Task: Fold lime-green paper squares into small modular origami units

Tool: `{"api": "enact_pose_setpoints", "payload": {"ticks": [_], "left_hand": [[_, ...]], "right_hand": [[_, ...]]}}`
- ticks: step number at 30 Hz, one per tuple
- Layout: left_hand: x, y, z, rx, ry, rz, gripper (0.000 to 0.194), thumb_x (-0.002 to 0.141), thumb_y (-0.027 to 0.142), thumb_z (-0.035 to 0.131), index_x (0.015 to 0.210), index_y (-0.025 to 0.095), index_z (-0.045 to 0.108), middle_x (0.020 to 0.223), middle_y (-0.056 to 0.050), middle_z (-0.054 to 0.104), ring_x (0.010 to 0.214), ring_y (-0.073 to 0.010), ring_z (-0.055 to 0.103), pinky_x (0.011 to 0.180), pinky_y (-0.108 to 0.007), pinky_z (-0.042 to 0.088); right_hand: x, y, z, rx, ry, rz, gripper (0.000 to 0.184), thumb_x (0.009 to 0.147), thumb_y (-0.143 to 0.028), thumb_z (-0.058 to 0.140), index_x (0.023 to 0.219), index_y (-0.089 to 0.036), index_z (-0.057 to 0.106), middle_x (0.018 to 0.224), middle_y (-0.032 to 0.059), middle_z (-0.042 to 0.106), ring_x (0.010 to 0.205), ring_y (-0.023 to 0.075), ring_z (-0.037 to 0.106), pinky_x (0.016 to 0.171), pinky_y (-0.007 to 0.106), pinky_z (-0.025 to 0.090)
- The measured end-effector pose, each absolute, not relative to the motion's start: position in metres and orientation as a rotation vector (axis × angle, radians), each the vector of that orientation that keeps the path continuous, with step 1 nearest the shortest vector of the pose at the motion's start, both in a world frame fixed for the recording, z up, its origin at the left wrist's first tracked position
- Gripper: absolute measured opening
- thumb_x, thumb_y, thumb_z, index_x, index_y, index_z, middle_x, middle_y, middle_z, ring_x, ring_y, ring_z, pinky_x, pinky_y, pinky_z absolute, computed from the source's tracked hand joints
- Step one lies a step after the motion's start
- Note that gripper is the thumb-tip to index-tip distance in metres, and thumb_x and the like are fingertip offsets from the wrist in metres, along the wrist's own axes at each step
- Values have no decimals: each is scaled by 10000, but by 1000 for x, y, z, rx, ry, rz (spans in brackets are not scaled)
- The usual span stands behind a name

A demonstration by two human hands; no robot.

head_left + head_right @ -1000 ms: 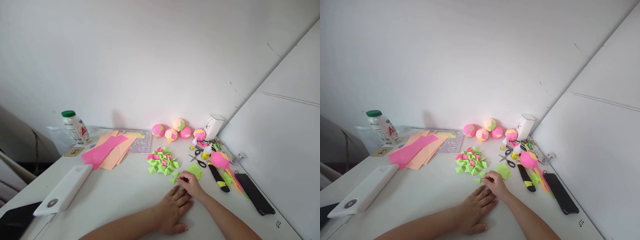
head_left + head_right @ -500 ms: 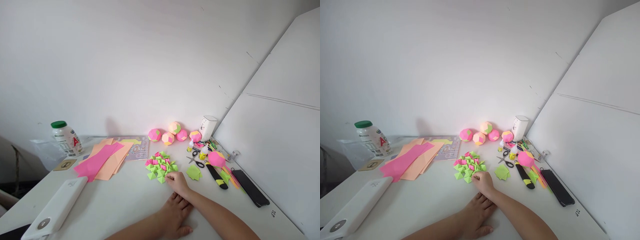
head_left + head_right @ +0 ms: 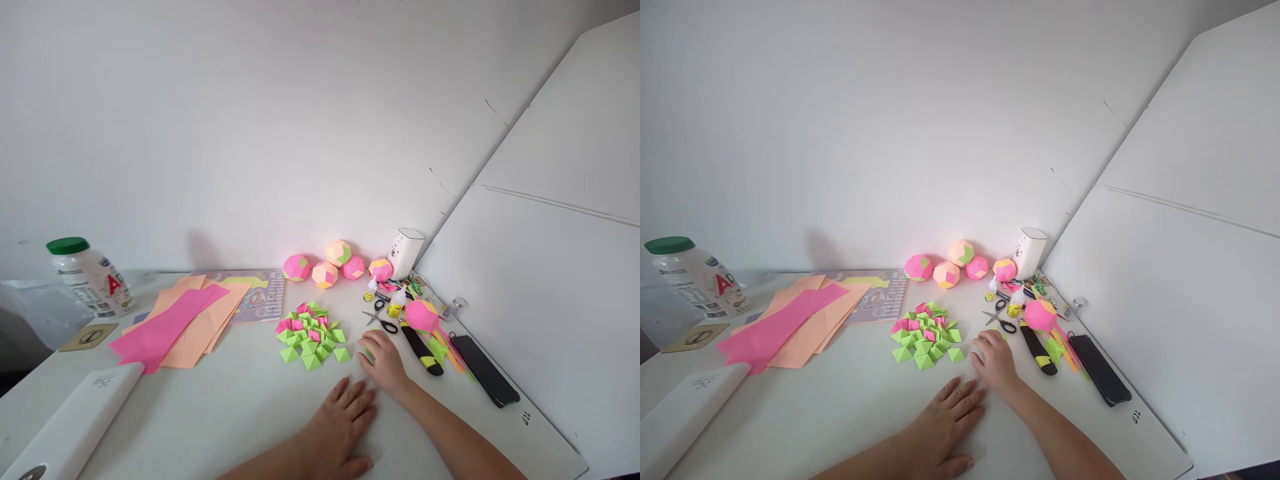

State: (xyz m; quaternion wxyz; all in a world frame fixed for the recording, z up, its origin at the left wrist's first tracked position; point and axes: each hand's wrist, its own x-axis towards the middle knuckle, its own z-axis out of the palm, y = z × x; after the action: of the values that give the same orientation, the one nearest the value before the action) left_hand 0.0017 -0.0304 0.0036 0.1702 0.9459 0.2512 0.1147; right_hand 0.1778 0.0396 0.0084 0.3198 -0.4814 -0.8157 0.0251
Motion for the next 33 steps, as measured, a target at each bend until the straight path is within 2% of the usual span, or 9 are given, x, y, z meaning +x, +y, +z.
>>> {"api": "enact_pose_setpoints", "payload": {"ticks": [3,8,13,18,20,22,26,28,33], "left_hand": [[0,-30,5,2673,659,345,662,825,571,357,1368,197,305,1457,-98,285,1328,-327,213,1078,-524,93],[-7,-29,16,2644,629,398,624,839,546,367,1363,214,312,1453,-90,295,1331,-315,222,1082,-519,119],[-7,-29,22,2582,618,374,616,838,539,376,1354,206,326,1452,-97,295,1339,-311,202,1082,-529,115],[-3,-25,16,2345,634,511,474,784,447,526,1207,233,520,1358,-84,456,1295,-312,305,1083,-515,126],[-1,-21,12,2089,686,651,326,791,413,536,1048,234,627,1165,-78,619,1201,-288,441,1083,-485,158],[0,-16,9,1683,794,764,317,841,422,469,971,199,652,972,-87,694,1012,-250,588,1053,-458,251],[0,-7,9,923,684,876,451,835,491,464,1110,145,551,1021,-155,665,1006,-295,591,776,-429,499],[1,-6,9,746,575,883,432,840,492,456,1033,124,576,1035,-170,647,1012,-304,584,694,-396,523],[5,-9,10,656,634,987,317,798,431,570,963,161,585,890,-78,674,835,-232,639,715,-358,508]], "right_hand": [[198,48,1,-1468,-2151,-58,366,685,-183,601,1041,-100,597,1142,189,550,1067,320,505,871,449,455],[203,52,-7,-1470,-2301,-163,197,766,-135,531,934,-126,632,1055,155,608,1047,285,543,899,415,467],[205,53,-9,-1382,-2324,-201,192,806,-124,484,905,-130,649,1020,150,638,1024,272,572,880,408,492],[207,55,-9,-1305,-2222,-131,256,800,-87,427,873,-128,669,969,152,663,995,264,595,857,406,506],[205,52,0,-1273,-2137,-37,258,826,-107,424,875,-151,673,933,128,679,926,238,626,824,391,523],[199,44,14,-1190,-2058,29,230,839,-139,453,870,-172,678,892,105,690,893,229,632,804,389,527],[178,23,37,-915,-2022,185,170,837,-139,517,887,-199,668,859,66,692,909,206,608,802,362,517],[166,15,37,-762,-2064,181,197,834,-107,508,904,-213,659,883,60,685,939,209,578,787,367,513],[152,13,12,-614,-2094,274,142,836,-155,516,861,-204,646,1130,100,575,1046,244,497,836,426,472]]}}
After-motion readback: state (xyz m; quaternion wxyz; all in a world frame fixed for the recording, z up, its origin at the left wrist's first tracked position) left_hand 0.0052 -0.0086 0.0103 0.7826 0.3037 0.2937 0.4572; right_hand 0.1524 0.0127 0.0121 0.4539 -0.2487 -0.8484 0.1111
